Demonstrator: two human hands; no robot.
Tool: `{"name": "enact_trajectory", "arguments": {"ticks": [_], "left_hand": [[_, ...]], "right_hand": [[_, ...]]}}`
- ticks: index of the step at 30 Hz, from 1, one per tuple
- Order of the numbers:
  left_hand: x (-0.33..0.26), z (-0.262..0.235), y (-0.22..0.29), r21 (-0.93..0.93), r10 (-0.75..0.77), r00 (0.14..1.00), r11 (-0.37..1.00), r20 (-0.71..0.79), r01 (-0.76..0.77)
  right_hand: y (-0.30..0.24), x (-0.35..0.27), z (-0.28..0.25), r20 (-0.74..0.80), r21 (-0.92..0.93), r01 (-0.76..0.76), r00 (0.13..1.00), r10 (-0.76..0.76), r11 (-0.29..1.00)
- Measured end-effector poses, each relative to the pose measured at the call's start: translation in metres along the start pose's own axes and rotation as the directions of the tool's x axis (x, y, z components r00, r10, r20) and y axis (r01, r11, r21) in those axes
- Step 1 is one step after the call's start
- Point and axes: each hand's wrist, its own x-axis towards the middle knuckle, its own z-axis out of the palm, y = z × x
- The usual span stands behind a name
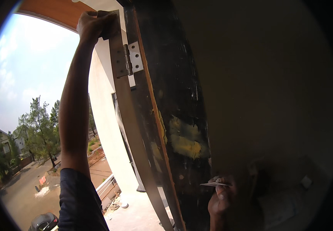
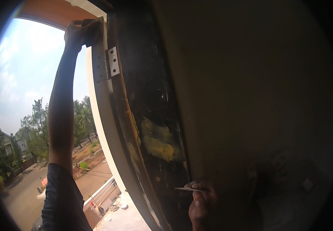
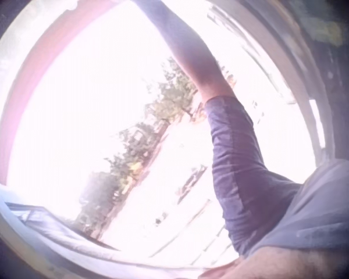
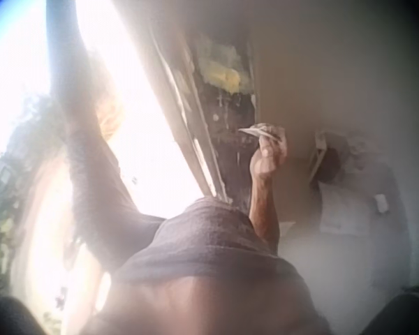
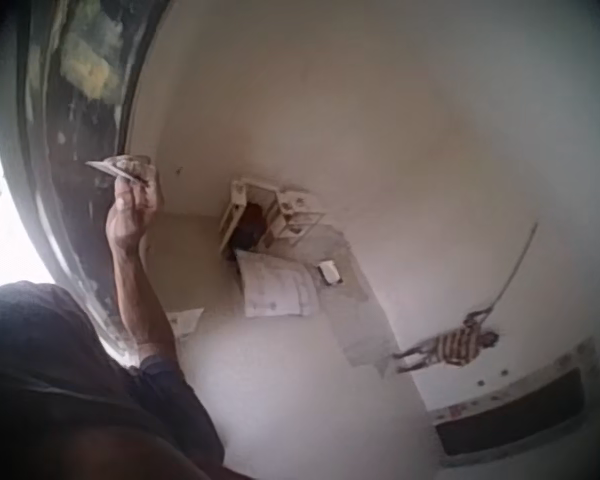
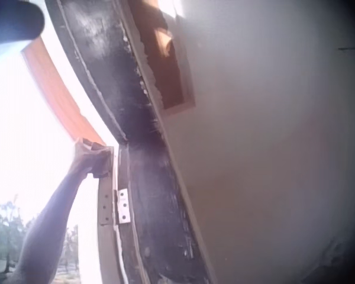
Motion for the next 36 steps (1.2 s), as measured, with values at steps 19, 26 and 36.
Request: {"name": "enact_trajectory", "arguments": {"ticks": [19, 26, 36], "left_hand": [[-0.021, 0.015, -0.008, -0.112, 0.041, 0.999, 0.993, 0.010, -0.040], [0.032, 0.022, -0.012, 0.191, 0.097, 0.995, 0.977, 0.013, -0.098], [0.043, 0.007, -0.018, 0.178, 0.158, 0.985, 0.973, -0.066, -0.145]], "right_hand": [[0.005, -0.002, -0.005, -0.051, -0.011, -0.011, 0.999, 0.011, 1.000], [0.006, -0.009, -0.009, -0.034, -0.075, -0.079, 0.997, 0.076, 0.994], [0.003, -0.008, -0.002, -0.042, -0.063, -0.081, 0.996, 0.079, 0.995]]}}
